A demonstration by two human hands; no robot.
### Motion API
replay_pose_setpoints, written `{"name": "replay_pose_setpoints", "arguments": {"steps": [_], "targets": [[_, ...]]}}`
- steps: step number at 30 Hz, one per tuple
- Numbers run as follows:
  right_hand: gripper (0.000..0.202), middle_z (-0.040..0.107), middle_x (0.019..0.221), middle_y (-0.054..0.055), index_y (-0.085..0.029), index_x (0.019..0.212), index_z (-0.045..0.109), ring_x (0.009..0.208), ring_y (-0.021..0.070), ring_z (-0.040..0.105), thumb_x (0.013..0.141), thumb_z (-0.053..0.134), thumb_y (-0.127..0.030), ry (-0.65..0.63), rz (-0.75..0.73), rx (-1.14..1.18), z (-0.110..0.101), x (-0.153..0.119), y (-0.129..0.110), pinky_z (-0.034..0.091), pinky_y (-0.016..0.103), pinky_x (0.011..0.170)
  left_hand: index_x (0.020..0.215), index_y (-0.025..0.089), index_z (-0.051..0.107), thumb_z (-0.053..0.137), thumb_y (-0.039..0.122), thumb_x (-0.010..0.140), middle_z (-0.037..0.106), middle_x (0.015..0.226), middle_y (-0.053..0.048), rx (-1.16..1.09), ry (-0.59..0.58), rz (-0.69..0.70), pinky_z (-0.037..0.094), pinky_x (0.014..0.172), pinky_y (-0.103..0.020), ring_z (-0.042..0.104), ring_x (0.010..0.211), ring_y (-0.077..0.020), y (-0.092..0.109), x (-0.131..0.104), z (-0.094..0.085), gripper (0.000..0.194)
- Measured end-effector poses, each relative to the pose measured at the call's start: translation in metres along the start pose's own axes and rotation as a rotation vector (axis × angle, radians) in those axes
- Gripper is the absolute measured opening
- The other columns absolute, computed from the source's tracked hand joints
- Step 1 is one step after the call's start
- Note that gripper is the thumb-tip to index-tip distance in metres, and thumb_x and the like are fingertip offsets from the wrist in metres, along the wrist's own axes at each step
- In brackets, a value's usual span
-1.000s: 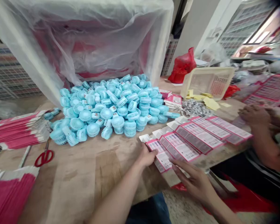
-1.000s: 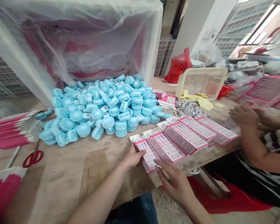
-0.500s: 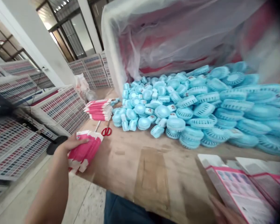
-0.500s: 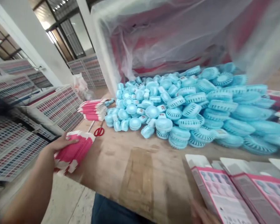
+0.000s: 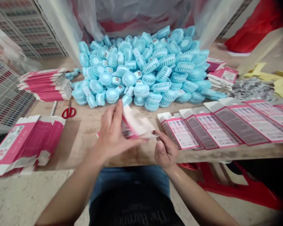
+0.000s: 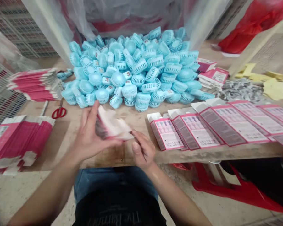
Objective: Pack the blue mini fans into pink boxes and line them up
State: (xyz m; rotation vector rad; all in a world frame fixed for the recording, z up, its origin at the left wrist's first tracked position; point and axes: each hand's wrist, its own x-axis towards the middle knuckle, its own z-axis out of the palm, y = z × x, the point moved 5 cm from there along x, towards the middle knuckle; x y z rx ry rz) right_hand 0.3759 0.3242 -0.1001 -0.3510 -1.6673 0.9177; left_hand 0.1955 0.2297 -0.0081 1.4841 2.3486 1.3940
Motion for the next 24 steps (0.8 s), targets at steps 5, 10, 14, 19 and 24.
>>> {"name": "replay_pose_setpoints", "arguments": {"steps": [5,10,14,19,24], "targets": [[0.04,0.061,0.135,0.003,-0.034,0.138,0.051,0.127,0.0279,0.057,0.099,0.048,-0.032,0.192,-0.029,0.109,0.004,0.029,-0.021,0.051,0.054,0.104,0.115,0.022,0.05,0.083,0.054,0.064,0.062,0.094,-0.002,-0.854,-0.095,-0.169,0.052,0.071,-0.029,0.061,0.079,-0.0168,0.018,-0.005,0.086,0.069],[0.046,0.056,0.141,-0.002,-0.034,0.142,0.045,0.126,0.0257,0.057,0.096,0.048,-0.032,0.082,-0.086,0.117,-0.005,0.027,-0.027,0.053,0.052,0.103,0.098,0.018,0.055,0.072,0.02,0.065,0.058,0.079,0.002,-1.065,-0.252,-0.287,0.044,0.06,-0.022,0.053,0.067,-0.0111,0.026,-0.003,0.083,0.037],[0.049,0.054,0.142,-0.002,-0.035,0.143,0.044,0.123,0.0267,0.058,0.094,0.048,-0.035,0.095,-0.148,0.099,-0.005,0.017,-0.03,0.055,0.053,0.1,0.087,0.019,0.055,0.062,0.009,0.061,0.054,0.077,0.004,-0.93,-0.225,-0.12,0.04,0.055,-0.021,0.047,0.063,-0.0102,0.034,-0.005,0.07,0.029],[0.039,0.061,0.128,0.002,-0.036,0.132,0.055,0.117,0.0277,0.06,0.095,0.046,-0.036,0.213,-0.085,0.113,-0.011,0.022,-0.037,0.052,0.055,0.101,0.117,0.022,0.059,0.048,0.04,0.091,0.062,0.114,-0.006,-1.086,-0.426,-0.093,0.049,0.091,-0.037,0.061,0.104,-0.0241,0.048,-0.019,0.071,0.033],[0.032,0.067,0.102,0.003,-0.033,0.121,0.058,0.104,0.0272,0.065,0.089,0.051,-0.03,0.155,-0.1,0.107,-0.016,0.027,-0.033,0.052,0.055,0.096,0.123,0.028,0.063,0.051,0.019,0.091,0.06,0.119,-0.005,-0.877,-0.377,0.084,0.045,0.101,-0.038,0.056,0.113,-0.0229,0.051,-0.021,0.068,0.036]]}}
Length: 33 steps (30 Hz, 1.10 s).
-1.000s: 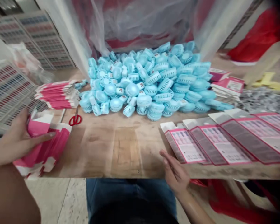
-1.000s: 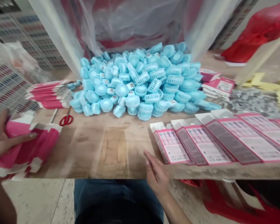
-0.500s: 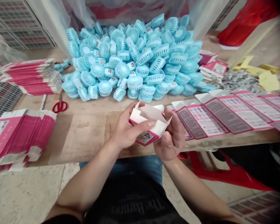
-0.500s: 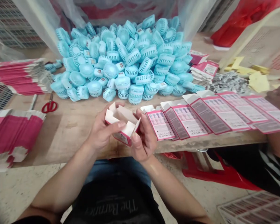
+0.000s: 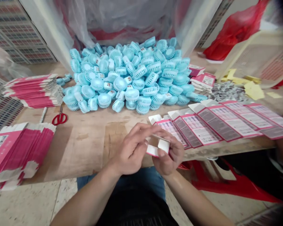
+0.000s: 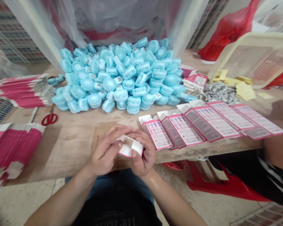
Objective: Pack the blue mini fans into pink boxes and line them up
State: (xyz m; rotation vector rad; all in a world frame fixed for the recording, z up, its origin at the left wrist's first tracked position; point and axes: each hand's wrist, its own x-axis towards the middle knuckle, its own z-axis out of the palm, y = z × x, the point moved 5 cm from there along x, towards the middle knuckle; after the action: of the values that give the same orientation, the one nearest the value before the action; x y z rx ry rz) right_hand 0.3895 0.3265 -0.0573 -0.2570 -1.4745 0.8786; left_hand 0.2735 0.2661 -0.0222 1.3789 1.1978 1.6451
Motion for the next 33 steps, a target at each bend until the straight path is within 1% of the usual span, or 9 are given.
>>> {"name": "replay_pose_setpoints", "arguments": {"steps": [5,8,12,14,16,19,22,26,33], "targets": [[0.033,0.069,0.104,0.004,-0.024,0.114,0.064,0.098,0.0241,0.067,0.084,0.054,-0.016,-0.028,-0.073,0.009,0.004,-0.004,0.001,0.056,0.049,0.092,0.08,0.02,0.068,0.059,0.016,0.076,0.06,0.096,-0.005,-0.11,0.101,-0.065,0.05,0.085,-0.035,0.061,0.094,-0.0212,-0.012,0.001,0.0,0.011],[0.035,0.07,0.104,0.005,-0.024,0.115,0.063,0.1,0.0241,0.067,0.085,0.053,-0.011,-0.033,-0.036,0.0,0.008,-0.004,0.001,0.058,0.049,0.089,0.09,0.02,0.06,0.057,0.009,0.074,0.062,0.086,-0.001,0.007,0.26,-0.204,0.049,0.069,-0.027,0.06,0.076,-0.0159,-0.012,-0.004,-0.002,0.019],[0.033,0.071,0.105,0.006,-0.025,0.117,0.061,0.101,0.025,0.068,0.088,0.052,-0.013,-0.108,-0.081,-0.089,0.012,-0.006,-0.006,0.059,0.05,0.086,0.117,0.022,0.06,0.066,0.023,0.081,0.066,0.112,-0.006,0.187,0.175,-0.242,0.049,0.089,-0.032,0.062,0.104,-0.0226,-0.004,-0.016,-0.019,0.036],[0.032,0.071,0.105,0.007,-0.024,0.118,0.06,0.102,0.0259,0.068,0.089,0.052,-0.015,-0.168,-0.11,-0.111,0.015,-0.007,-0.012,0.06,0.052,0.086,0.128,0.022,0.056,0.065,0.047,0.084,0.068,0.111,-0.009,0.21,0.204,-0.407,0.05,0.087,-0.035,0.063,0.103,-0.0262,-0.016,-0.03,-0.041,0.052],[0.034,0.071,0.107,0.008,-0.025,0.121,0.058,0.104,0.026,0.068,0.09,0.051,-0.015,-0.202,-0.107,-0.112,0.017,-0.009,-0.017,0.061,0.052,0.086,0.13,0.018,0.056,0.054,0.064,0.085,0.071,0.095,-0.01,0.1,0.305,-0.725,0.052,0.074,-0.036,0.067,0.086,-0.0268,-0.039,-0.05,-0.06,0.064],[0.045,0.067,0.122,0.01,-0.024,0.135,0.05,0.113,0.0247,0.065,0.091,0.051,-0.016,-0.267,-0.137,-0.096,0.018,-0.013,-0.02,0.06,0.049,0.091,0.127,0.017,0.055,0.07,0.059,0.075,0.073,0.09,-0.009,-0.276,0.41,-1.021,0.053,0.071,-0.034,0.069,0.083,-0.0256,-0.065,-0.074,-0.057,0.069],[0.05,0.055,0.141,0.01,-0.025,0.144,0.042,0.124,0.0261,0.059,0.095,0.05,-0.026,-0.316,-0.107,-0.077,0.013,-0.028,-0.005,0.055,0.05,0.1,0.118,0.021,0.059,0.088,0.035,0.057,0.073,0.101,-0.006,-0.535,0.445,-0.811,0.054,0.081,-0.032,0.068,0.092,-0.0229,-0.065,-0.068,-0.045,0.069],[0.045,0.049,0.147,0.012,-0.024,0.142,0.045,0.132,0.0306,0.051,0.099,0.042,-0.036,-0.231,0.148,-0.12,-0.006,-0.062,0.038,0.049,0.055,0.105,0.096,0.019,0.066,0.088,0.026,0.058,0.074,0.096,-0.004,-0.423,0.439,-0.491,0.054,0.084,-0.032,0.068,0.089,-0.021,-0.053,-0.055,-0.054,0.044],[0.061,0.044,0.15,0.017,-0.023,0.146,0.039,0.131,0.0338,0.052,0.093,0.052,-0.05,-0.286,0.212,-0.237,-0.021,-0.108,0.058,0.053,0.052,0.099,0.097,0.017,0.067,0.083,0.017,0.057,0.071,0.098,-0.008,0.008,-0.011,-0.502,0.052,0.078,-0.034,0.065,0.087,-0.0243,-0.049,-0.039,-0.054,0.043]]}}
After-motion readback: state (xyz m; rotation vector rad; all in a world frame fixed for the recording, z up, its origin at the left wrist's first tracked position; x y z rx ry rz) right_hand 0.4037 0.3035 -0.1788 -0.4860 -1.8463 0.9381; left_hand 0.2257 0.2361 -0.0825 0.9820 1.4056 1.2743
